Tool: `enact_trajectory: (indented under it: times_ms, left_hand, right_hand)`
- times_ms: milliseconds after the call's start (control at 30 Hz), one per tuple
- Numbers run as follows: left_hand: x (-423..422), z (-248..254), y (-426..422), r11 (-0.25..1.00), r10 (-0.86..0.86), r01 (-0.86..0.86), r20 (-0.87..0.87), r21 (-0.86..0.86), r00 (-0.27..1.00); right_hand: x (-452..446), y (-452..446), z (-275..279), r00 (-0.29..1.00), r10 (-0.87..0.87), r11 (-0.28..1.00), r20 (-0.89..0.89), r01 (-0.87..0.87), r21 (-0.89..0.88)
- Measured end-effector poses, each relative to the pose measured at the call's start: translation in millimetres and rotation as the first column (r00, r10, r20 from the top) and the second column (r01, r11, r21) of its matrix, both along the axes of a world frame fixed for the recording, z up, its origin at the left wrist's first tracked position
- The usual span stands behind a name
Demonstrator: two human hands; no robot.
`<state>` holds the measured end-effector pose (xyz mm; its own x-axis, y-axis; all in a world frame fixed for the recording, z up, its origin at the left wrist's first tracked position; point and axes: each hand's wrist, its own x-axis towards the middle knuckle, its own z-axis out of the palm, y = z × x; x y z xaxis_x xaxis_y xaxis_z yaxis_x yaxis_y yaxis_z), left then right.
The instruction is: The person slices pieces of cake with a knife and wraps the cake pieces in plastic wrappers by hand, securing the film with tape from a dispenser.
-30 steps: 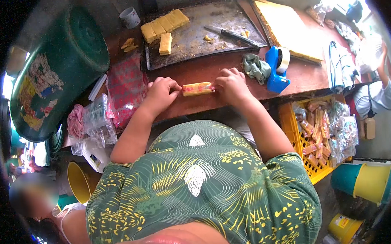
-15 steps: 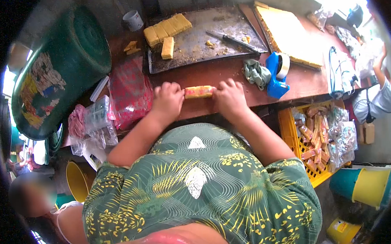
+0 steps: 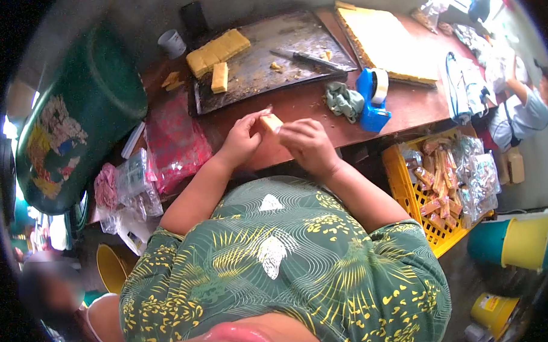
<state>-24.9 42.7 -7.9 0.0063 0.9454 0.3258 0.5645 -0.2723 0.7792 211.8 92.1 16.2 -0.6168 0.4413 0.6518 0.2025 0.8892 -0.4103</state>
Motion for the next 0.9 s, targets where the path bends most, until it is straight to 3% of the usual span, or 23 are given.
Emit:
enact_trajectory:
  times_ms: [100,200,300,333,500,600,667,733,833,900]
  left_hand:
    - [-1,1,-7,0.996,-0.031,0.034,0.035,-0.086,0.999]
    - [3,2,-14,0.994,-0.054,0.062,0.093,-0.093,0.994]
    - [9,19,-20,0.995,-0.065,0.046,-0.21,-0.09,0.976]
    - [11,23,-21,0.995,-0.066,0.041,-0.304,-0.086,0.95]
    - [12,10,-21,0.996,-0.032,0.005,-0.331,-0.084,0.943]
    - [11,14,-23,0.996,-0.034,0.008,-0.315,-0.083,0.949]
    - [13,15,-25,0.999,-0.001,-0.012,-0.317,-0.038,0.949]
    - [12,10,-24,0.999,-0.002,-0.009,-0.321,-0.034,0.947]
    - [11,10,-23,0.997,-0.025,0.002,-0.315,-0.074,0.949]
    - [11,11,-24,0.996,-0.035,0.007,-0.3,-0.093,0.953]
  right_hand:
    - [3,-8,-14,0.985,0.059,0.996,0.163,-0.07,0.06]
    - [-2,-4,-19,0.972,0.222,0.95,0.075,-0.198,-0.24]
    - [-4,3,-6,0.975,0.185,0.8,0.121,-0.078,-0.595]
    - [-7,6,-5,0.98,0.154,0.799,0.123,-0.05,-0.6]
    - [-1,9,15,0.975,0.126,0.835,0.183,-0.005,-0.55]
    - [42,25,47,0.998,-0.061,0.974,0.032,0.066,-0.219]
    - [80,45,55,0.915,-0.382,0.863,-0.126,0.305,-0.402]
    - [124,68,71,0.816,-0.563,0.749,-0.13,0.438,-0.497]
    - [171,94,52,0.822,-0.567,0.712,0.048,0.519,-0.473]
    - [176,101,45,0.865,-0.496,0.685,0.081,0.447,-0.576]
